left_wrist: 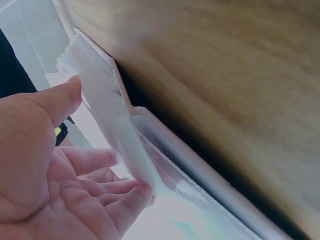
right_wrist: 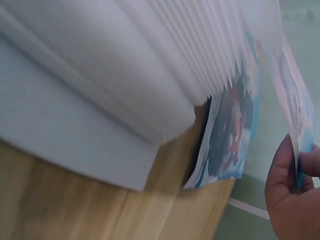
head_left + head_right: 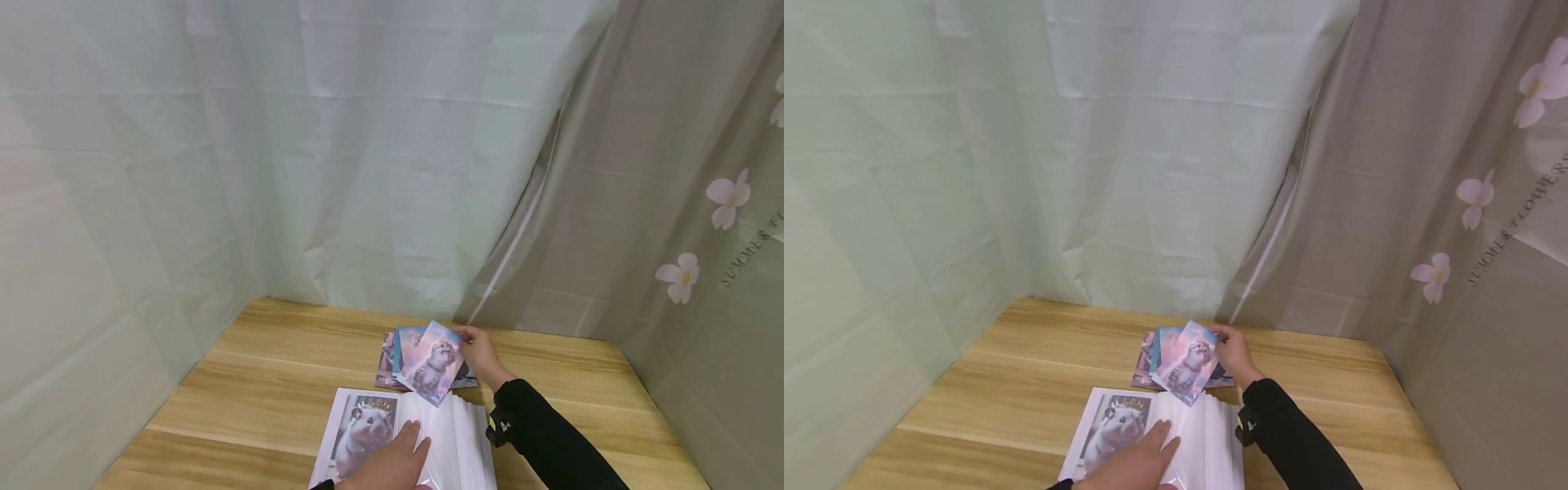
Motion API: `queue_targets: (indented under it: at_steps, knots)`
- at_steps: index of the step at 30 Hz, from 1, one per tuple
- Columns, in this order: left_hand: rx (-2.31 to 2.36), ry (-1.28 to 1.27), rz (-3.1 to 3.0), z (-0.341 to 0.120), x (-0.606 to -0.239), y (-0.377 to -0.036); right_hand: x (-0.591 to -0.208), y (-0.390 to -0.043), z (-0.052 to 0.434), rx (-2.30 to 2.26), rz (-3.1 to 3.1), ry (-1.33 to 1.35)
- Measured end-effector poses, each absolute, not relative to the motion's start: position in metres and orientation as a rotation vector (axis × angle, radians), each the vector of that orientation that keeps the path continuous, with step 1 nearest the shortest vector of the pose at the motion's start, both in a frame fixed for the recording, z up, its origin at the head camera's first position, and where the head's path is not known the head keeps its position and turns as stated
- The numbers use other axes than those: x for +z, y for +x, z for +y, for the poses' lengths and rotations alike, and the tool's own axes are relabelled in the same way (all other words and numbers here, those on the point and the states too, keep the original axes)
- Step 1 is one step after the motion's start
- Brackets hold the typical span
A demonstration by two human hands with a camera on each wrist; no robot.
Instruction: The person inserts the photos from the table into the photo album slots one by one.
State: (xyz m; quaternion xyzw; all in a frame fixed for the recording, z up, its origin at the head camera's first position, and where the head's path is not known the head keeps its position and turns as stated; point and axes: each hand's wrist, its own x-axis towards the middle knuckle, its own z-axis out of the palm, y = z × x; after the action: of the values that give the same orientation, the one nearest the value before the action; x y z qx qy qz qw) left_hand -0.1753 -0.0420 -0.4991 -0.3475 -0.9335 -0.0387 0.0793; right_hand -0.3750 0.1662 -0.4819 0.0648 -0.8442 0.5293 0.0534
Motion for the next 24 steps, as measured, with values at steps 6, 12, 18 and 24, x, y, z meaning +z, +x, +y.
queue_targets:
  at_steps: [6, 12, 18, 24]
  knots:
    - [-0.099, -1.084, -2.761, -0.042, -0.500, -0.176, -0.476, -0.375, 0.171, 1.511, -2.637, 0.303]
    - [-0.123, -1.077, -2.832, -0.042, -0.500, -0.177, -0.469, -0.377, 0.174, 1.436, -2.701, 0.385]
    - [-0.156, -1.066, -2.881, -0.041, -0.498, -0.176, -0.461, -0.381, 0.172, 1.396, -2.724, 0.425]
    - [-0.193, -1.060, -2.913, -0.041, -0.496, -0.175, -0.451, -0.383, 0.167, 1.357, -2.757, 0.438]
